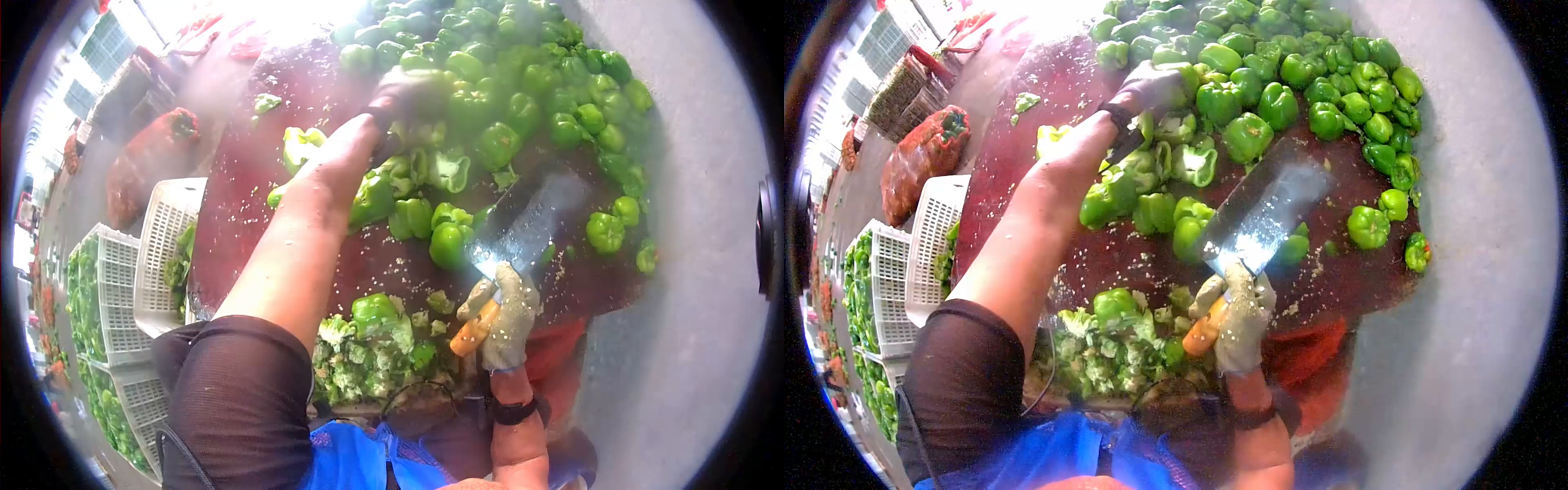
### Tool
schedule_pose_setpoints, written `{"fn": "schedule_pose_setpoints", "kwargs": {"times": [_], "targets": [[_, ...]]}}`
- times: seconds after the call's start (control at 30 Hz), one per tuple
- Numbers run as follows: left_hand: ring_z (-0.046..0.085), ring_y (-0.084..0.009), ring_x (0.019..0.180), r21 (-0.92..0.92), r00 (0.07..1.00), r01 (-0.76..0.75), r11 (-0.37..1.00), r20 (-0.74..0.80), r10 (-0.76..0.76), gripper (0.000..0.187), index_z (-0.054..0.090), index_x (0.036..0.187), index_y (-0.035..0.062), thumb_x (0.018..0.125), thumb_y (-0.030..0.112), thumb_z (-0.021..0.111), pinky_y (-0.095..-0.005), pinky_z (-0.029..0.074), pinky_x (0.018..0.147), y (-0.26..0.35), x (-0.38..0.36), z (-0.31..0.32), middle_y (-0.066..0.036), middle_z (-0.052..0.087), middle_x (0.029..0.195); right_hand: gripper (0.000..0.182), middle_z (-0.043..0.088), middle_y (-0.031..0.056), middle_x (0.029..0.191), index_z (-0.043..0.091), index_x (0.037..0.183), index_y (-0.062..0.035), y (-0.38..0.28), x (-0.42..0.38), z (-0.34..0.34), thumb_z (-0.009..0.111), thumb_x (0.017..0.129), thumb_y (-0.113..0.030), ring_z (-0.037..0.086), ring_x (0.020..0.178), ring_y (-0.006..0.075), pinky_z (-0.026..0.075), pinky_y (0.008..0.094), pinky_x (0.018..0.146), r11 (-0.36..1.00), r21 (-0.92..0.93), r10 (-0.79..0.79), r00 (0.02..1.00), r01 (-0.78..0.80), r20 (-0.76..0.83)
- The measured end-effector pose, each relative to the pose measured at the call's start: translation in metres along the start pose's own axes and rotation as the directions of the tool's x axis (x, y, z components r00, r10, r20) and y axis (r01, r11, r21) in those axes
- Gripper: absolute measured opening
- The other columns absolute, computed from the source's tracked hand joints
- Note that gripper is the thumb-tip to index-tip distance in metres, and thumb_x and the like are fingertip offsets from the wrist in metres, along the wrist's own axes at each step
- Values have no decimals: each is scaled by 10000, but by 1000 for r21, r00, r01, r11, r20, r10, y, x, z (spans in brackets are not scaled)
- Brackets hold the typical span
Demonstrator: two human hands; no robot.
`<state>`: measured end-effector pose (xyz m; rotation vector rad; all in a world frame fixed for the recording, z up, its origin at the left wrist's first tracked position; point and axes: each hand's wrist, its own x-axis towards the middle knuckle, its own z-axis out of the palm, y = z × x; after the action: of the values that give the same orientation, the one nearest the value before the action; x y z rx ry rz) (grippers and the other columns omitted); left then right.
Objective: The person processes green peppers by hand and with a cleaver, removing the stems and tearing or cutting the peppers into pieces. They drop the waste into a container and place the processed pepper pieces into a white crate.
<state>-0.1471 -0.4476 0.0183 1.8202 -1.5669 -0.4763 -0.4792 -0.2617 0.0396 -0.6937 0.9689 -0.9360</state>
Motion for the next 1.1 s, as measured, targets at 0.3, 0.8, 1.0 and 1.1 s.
{"fn": "schedule_pose_setpoints", "kwargs": {"times": [0.3,0.8,1.0,1.1], "targets": [[627,-124,921,61,963,-249,967,-90,254,469,531,1207,4,819,212,690,-250,508,775,44,-139,-138,-72,660,1021,129,578,40,608,596,949,-19,7,-4,20,538,928,-131,547,440,133,463,252,380,990,-4,-143,986,144,82],[441,-281,1204,941,919,272,202,-317,235,526,392,1376,84,890,232,530,-435,382,1018,-103,-419,-110,-169,436,1295,175,590,38,589,606,908,-31,79,-73,110,568,920,-202,556,467,113,453,257,410,877,-405,-14,856,259,516],[457,-258,1234,716,916,128,687,-351,195,670,360,1433,151,840,259,653,-383,420,1018,-87,-447,-106,-124,434,1350,159,595,25,616,629,957,-41,105,-78,156,559,933,-181,539,474,85,426,222,416,765,-603,186,818,228,545],[480,-252,1227,265,846,285,921,-521,-112,761,352,1440,149,785,269,720,-331,445,998,-65,-451,-112,-113,435,1372,188,606,21,626,640,985,-50,104,-86,184,542,945,-206,571,494,91,449,213,430,717,-583,109,766,381,633]]}}
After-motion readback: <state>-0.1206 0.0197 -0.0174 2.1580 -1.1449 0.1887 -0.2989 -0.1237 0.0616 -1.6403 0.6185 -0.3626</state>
